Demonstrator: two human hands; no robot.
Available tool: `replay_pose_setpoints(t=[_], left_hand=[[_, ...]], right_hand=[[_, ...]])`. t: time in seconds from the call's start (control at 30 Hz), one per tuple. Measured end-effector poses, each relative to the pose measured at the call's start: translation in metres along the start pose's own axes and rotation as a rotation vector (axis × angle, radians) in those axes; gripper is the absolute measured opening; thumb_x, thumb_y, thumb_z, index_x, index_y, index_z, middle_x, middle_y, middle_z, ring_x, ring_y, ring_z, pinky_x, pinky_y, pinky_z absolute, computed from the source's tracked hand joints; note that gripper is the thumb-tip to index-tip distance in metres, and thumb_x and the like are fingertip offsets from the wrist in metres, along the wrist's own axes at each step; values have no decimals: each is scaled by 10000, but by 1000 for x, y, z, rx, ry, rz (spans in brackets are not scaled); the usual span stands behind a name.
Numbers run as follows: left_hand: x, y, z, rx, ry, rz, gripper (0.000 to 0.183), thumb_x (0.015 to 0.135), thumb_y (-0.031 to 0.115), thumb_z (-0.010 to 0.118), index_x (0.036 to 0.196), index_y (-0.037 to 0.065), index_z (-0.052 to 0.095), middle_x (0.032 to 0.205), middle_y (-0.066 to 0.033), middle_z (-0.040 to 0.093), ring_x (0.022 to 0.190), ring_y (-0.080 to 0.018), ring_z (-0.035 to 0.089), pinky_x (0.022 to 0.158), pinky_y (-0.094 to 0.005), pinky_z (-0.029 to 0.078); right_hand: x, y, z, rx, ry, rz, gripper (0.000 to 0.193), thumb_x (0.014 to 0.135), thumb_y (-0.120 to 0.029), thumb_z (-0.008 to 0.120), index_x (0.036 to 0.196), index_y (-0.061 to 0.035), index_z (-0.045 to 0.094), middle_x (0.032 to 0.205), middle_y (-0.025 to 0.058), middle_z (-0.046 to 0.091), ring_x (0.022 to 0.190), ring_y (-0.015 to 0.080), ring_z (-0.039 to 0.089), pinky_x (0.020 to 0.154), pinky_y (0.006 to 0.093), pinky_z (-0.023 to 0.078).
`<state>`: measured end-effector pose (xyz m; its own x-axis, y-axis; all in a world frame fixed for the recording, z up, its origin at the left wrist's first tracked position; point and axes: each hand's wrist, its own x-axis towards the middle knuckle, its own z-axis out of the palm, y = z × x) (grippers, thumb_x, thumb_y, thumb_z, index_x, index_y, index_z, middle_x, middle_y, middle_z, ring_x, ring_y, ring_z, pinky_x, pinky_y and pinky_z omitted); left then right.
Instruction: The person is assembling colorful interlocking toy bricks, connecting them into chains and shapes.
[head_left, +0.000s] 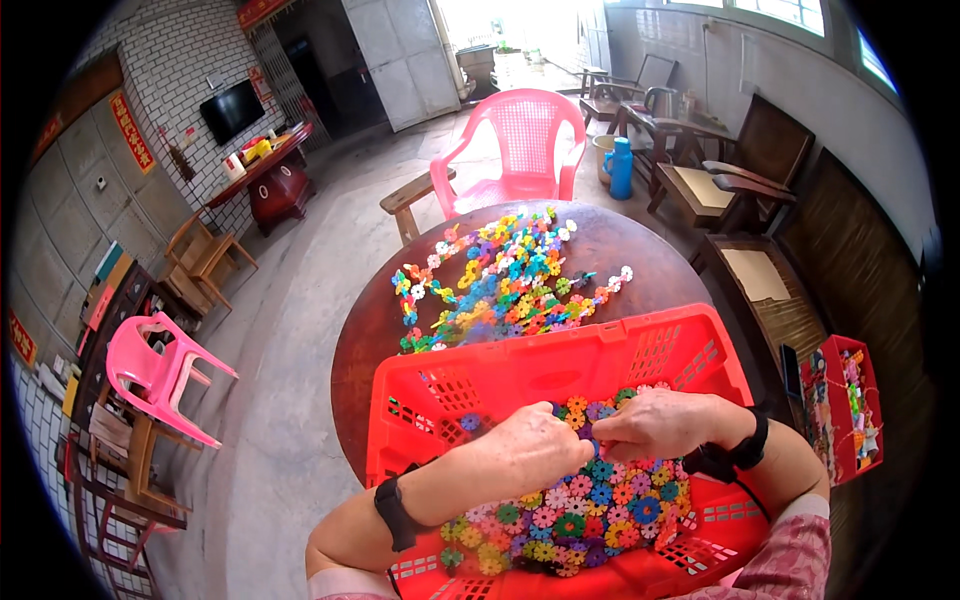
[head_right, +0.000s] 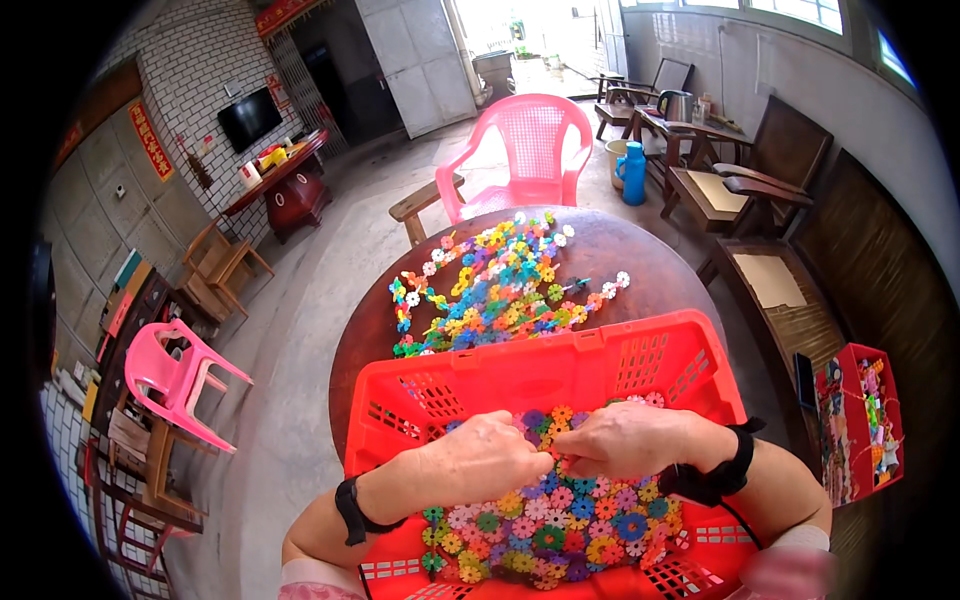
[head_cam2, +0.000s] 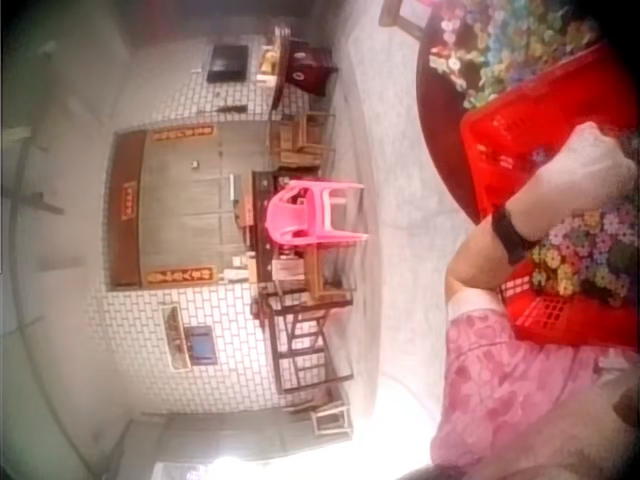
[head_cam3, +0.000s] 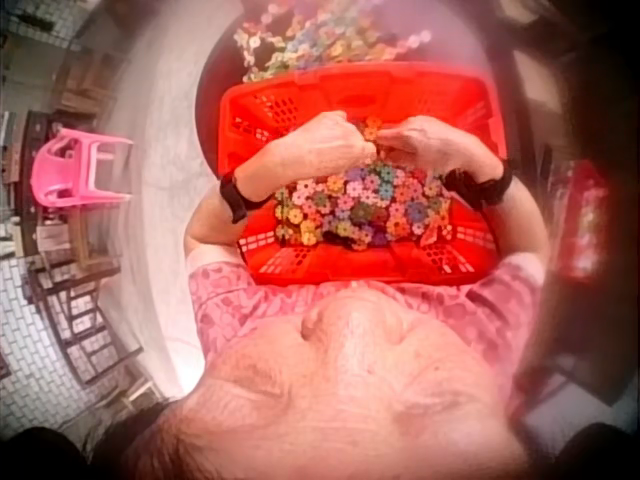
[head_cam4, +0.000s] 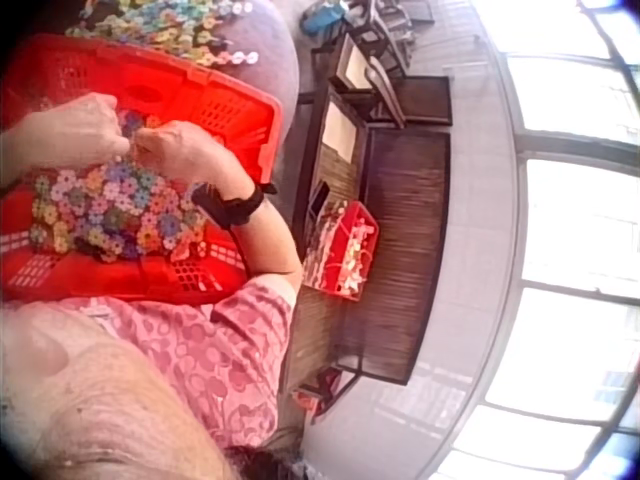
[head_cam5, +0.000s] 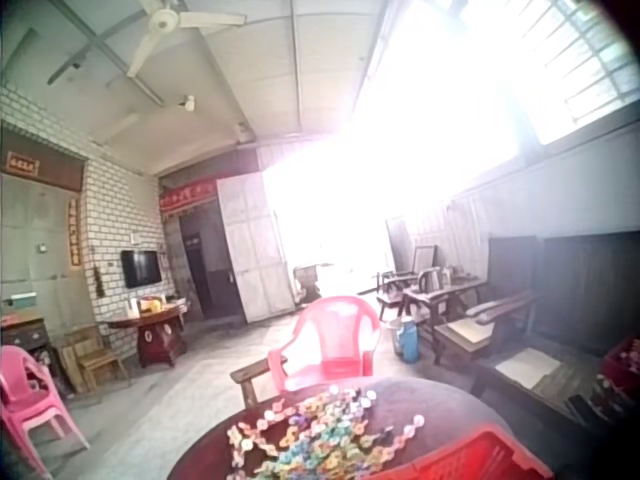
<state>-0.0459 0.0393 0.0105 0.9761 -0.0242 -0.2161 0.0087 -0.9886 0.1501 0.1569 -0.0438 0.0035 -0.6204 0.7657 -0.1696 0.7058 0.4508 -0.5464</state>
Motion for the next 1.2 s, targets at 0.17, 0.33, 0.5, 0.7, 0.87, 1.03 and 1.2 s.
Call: replay_pose_setpoints(t=[0.17, 0.33, 0.5, 0.7, 0.87, 1.03, 1.2], left_hand=[[0, 1, 4, 76, -17, -111, 138, 810, 223, 624, 819, 91, 584, 752, -71, 655, 772, -241, 651, 757, -380, 442], [11, -11, 15, -143, 404, -246, 355, 838, 416, 657, 929, 79, 596, 812, -120, 653, 828, -283, 655, 732, -417, 489], [21, -25, 22, -701, 476, -283, 214, 872, 185, 656, 954, 12, 561, 770, -123, 650, 733, -255, 663, 639, -371, 506], [18, -27, 10, -886, 543, -295, 147, 880, 115, 619, 940, 3, 544, 709, -47, 602, 652, -74, 567, 593, -276, 462], [15, -32, 11, -829, 456, -342, 203, 873, 162, 633, 967, 8, 539, 747, -77, 624, 667, -137, 617, 602, -311, 477], [19, -24, 23, -358, 502, -190, 335, 821, 279, 690, 950, 20, 521, 823, -160, 627, 801, -335, 640, 682, -429, 499], [16, -23, 15, -339, 281, -173, 307, 794, 266, 688, 909, 21, 543, 766, -163, 619, 784, -369, 629, 706, -446, 503]], right_hand=[[4, 3, 8, -11, 56, 177, 253, 903, -255, 582, 993, -33, 501, 799, 186, 628, 791, 387, 627, 661, 480, 475], [8, 1, 10, 92, 164, 211, 423, 798, -148, 706, 1040, -14, 386, 747, 209, 609, 774, 407, 622, 639, 465, 483], [11, 3, 8, 151, 323, 202, 431, 786, -146, 709, 1034, -15, 382, 774, 206, 604, 800, 398, 624, 648, 456, 491], [7, 10, 8, 40, 526, 129, 339, 816, -150, 681, 999, -29, 422, 856, 176, 606, 844, 372, 624, 671, 443, 496], [9, 11, 15, -212, 566, 170, 222, 895, -231, 609, 963, -44, 510, 842, 121, 588, 798, 323, 628, 648, 423, 509], [11, 1, 14, -264, 486, 124, 249, 913, -288, 589, 972, -46, 574, 832, 116, 583, 777, 314, 628, 629, 411, 515], [9, 11, 16, -126, 298, -69, 219, 916, -261, 571, 906, -44, 592, 846, 122, 596, 770, 319, 632, 611, 430, 497]])
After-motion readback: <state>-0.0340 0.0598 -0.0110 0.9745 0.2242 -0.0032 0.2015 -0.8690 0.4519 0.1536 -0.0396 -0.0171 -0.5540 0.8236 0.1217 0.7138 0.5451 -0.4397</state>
